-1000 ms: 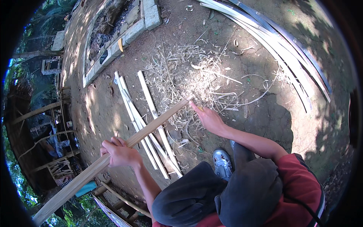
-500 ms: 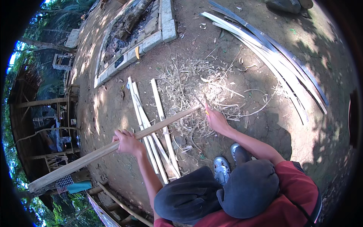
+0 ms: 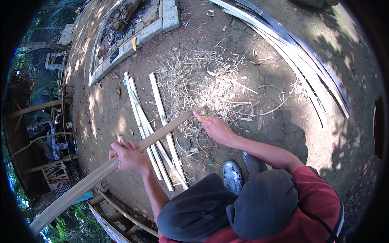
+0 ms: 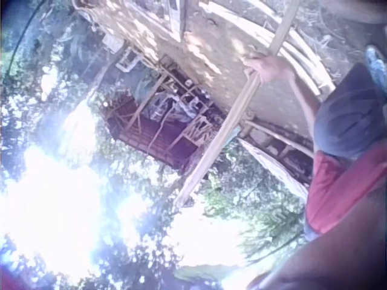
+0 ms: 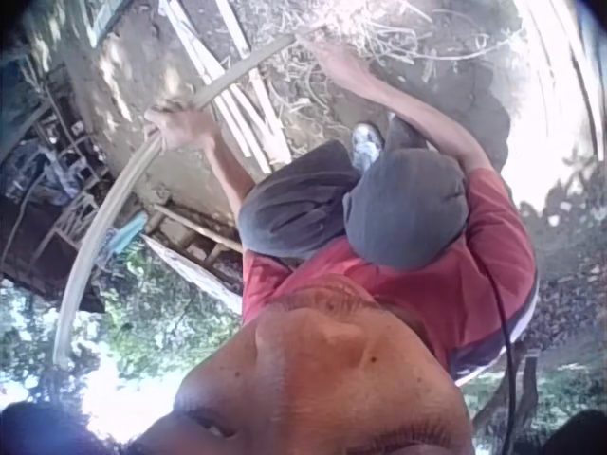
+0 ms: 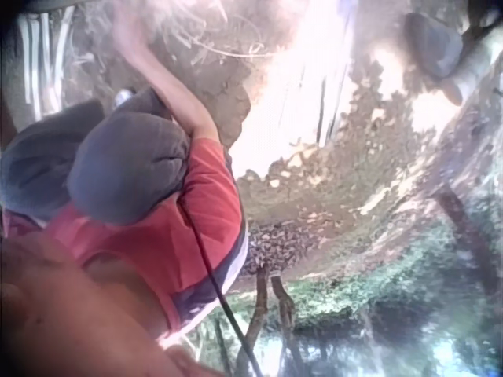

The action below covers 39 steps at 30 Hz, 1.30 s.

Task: The person uses a saw to cut into a piece of wood while holding it by hand.

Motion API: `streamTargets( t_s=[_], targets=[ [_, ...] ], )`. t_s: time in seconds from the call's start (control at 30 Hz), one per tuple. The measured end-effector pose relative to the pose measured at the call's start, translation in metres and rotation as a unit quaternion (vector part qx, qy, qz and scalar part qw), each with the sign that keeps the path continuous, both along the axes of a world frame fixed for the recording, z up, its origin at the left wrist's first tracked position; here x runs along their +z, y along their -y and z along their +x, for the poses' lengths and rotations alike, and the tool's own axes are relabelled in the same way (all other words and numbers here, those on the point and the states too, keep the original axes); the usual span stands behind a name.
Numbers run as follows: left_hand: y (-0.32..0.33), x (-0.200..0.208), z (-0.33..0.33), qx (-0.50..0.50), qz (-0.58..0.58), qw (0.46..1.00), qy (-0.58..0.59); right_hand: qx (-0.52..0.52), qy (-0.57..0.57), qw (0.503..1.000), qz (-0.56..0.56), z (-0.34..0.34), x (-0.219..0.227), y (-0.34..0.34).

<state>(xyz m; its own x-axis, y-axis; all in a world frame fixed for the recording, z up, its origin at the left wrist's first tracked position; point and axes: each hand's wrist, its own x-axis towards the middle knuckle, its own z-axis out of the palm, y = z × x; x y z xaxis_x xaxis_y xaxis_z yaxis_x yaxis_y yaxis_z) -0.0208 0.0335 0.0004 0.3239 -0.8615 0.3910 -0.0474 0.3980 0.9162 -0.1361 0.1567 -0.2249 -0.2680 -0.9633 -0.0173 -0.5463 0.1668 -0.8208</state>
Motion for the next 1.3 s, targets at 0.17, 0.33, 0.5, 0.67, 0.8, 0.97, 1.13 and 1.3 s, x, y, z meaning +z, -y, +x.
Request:
streamTargets(
  t_s=[0.17,0.33,0.5,0.67,0.8,0.97,1.13,1.3],
  targets=[
    [-0.006,-0.002,-0.006,-0.043,0.006,0.999,0.011,-0.065,-0.048,0.996,0.031,-0.010,-0.069,0.010],
    [-0.001,-0.004,-0.005,-0.105,-0.023,0.993,0.052,-0.042,-0.010,0.999,0.012,-0.011,-0.052,0.019],
    [-0.003,0.002,-0.010,-0.093,0.003,0.995,0.040,-0.034,0.026,0.998,0.045,-0.003,-0.047,0.011],
    [0.003,0.002,-0.031,-0.052,-0.004,0.998,0.026,-0.046,0.034,0.998,0.014,-0.015,-0.054,0.023],
    [0.002,0.006,-0.036,0.003,-0.008,0.999,0.032,-0.011,0.047,0.999,-0.002,-0.007,-0.019,0.020],
    [0.007,0.006,-0.041,0.001,0.007,0.999,0.047,-0.068,0.030,0.995,0.064,-0.028,-0.085,0.026],
    [0.014,0.004,-0.016,-0.100,-0.032,0.991,0.082,-0.002,0.098,0.994,0.037,-0.019,-0.037,0.016],
    [0.017,0.005,-0.029,-0.009,-0.022,0.996,0.091,-0.069,0.017,0.997,0.023,-0.012,-0.071,0.022]
  ],
)
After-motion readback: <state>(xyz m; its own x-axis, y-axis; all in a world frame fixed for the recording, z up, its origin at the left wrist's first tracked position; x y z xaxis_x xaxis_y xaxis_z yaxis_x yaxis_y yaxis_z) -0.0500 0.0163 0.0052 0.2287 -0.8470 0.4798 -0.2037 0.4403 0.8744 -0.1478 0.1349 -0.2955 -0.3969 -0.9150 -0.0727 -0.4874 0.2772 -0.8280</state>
